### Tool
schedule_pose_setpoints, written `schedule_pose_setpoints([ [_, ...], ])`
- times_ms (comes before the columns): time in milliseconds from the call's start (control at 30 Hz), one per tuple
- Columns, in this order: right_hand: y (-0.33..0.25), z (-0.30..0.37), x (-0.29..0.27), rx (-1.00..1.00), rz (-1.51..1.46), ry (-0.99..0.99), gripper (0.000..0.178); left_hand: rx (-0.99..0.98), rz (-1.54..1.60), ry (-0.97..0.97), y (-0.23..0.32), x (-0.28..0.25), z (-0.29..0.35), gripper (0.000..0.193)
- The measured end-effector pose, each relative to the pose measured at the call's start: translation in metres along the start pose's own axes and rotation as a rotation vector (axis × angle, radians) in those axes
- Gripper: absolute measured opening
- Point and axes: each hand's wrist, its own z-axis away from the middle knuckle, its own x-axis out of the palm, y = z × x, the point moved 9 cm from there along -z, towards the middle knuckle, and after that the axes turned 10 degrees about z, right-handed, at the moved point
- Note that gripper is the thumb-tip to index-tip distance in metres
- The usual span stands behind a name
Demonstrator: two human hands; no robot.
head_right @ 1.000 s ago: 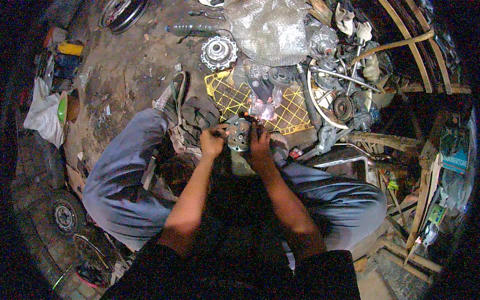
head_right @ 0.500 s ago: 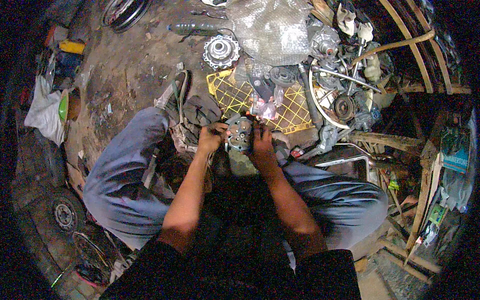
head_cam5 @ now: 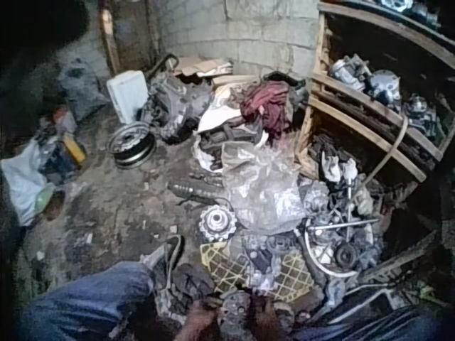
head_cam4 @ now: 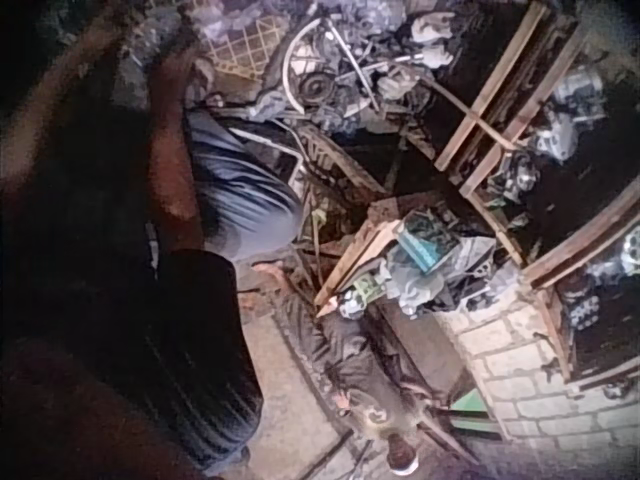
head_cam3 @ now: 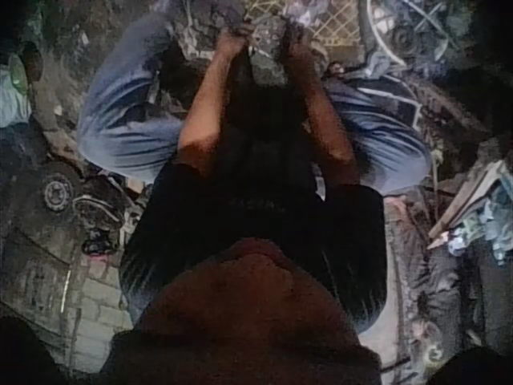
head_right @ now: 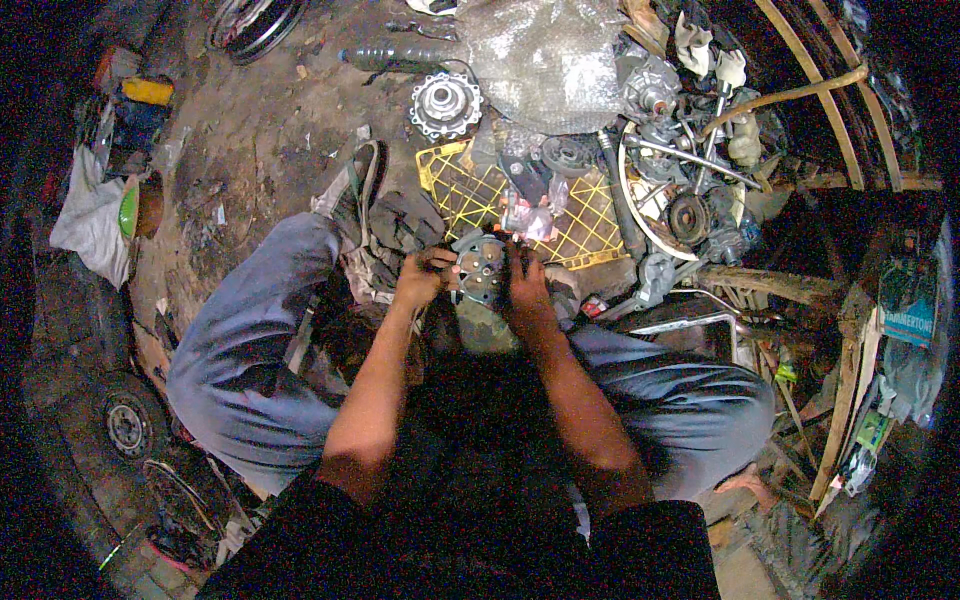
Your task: The person sits on the floor and assembles a mechanical component by joining two metal housings and inserting smaller parts into the assembly. Another person works nearby on a similar part.
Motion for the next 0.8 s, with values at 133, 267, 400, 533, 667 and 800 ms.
schedule_pose_setpoints([
  [133,-0.002,-0.001,-0.001,-0.004,0.007,-0.015,0.115,-0.057,0.116,-0.062,0.001,-0.001,0.002,0.007],
  [267,0.001,-0.003,0.001,-0.004,0.044,-0.027,0.116,-0.053,0.002,-0.028,0.008,0.003,0.006,0.005],
  [400,0.000,-0.003,0.002,0.016,0.029,-0.069,0.116,-0.082,0.003,-0.040,0.003,0.001,0.003,0.006],
  [533,-0.004,-0.004,-0.001,-0.015,0.090,-0.074,0.118,-0.118,0.001,-0.053,-0.002,0.001,0.000,0.011],
  [667,-0.014,-0.005,-0.004,0.020,0.097,-0.121,0.120,-0.135,0.031,-0.057,-0.003,0.001,0.002,0.015],
  [800,-0.012,-0.005,-0.004,0.026,0.131,-0.073,0.121,-0.135,-0.051,-0.026,0.013,0.010,0.009,0.016],
])
